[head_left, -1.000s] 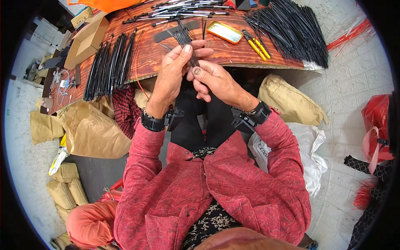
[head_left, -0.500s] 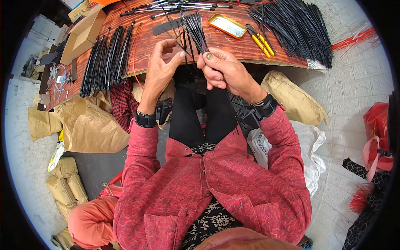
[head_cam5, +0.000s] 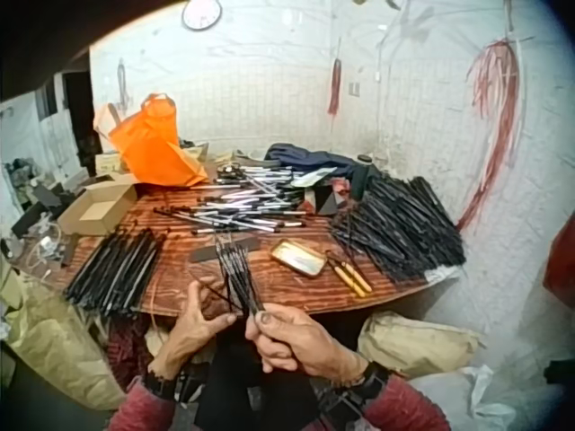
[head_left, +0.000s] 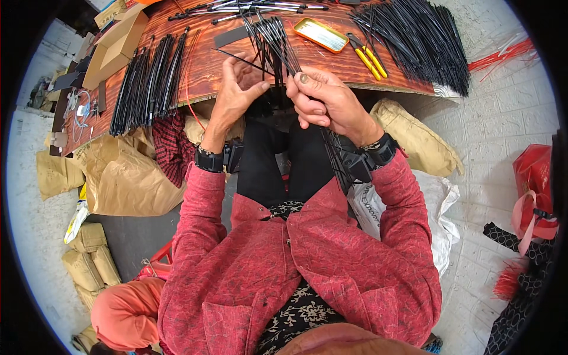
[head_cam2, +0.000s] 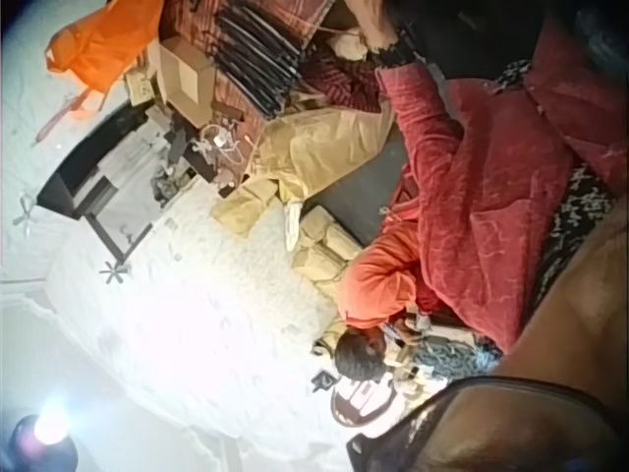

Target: Bundling groups of black cables together using plastic cable ties and cutting the excess with pliers.

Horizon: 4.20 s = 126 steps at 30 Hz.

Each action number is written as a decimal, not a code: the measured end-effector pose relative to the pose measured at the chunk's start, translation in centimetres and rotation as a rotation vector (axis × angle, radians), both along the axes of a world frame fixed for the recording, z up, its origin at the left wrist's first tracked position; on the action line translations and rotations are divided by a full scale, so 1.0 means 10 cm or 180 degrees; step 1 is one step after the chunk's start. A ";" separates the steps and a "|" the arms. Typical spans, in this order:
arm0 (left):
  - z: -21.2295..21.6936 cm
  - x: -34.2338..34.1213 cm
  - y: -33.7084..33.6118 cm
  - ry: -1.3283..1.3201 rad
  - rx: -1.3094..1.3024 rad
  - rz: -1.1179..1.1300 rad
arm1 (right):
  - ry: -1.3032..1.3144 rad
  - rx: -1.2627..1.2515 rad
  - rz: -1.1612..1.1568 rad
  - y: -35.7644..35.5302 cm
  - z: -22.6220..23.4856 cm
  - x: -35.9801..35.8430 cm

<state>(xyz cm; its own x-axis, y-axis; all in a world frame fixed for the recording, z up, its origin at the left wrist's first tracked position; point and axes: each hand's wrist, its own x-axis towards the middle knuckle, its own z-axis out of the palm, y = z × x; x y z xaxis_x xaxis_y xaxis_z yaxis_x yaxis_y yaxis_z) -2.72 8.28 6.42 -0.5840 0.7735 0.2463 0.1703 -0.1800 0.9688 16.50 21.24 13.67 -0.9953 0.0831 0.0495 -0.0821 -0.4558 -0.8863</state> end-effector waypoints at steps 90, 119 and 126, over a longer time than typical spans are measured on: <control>0.43 0.15 0.10 0.1230 0.0680 0.0849 | -0.0207 0.0237 -0.0529 -0.19 -0.17 0.12; 0.06 0.15 -0.01 0.0464 0.0594 0.0950 | -0.0169 0.0179 -0.0535 -0.17 -0.19 0.09; -0.08 0.18 0.08 0.0195 -0.0299 -0.0260 | -0.0097 0.0106 -0.0426 -0.25 -0.19 0.02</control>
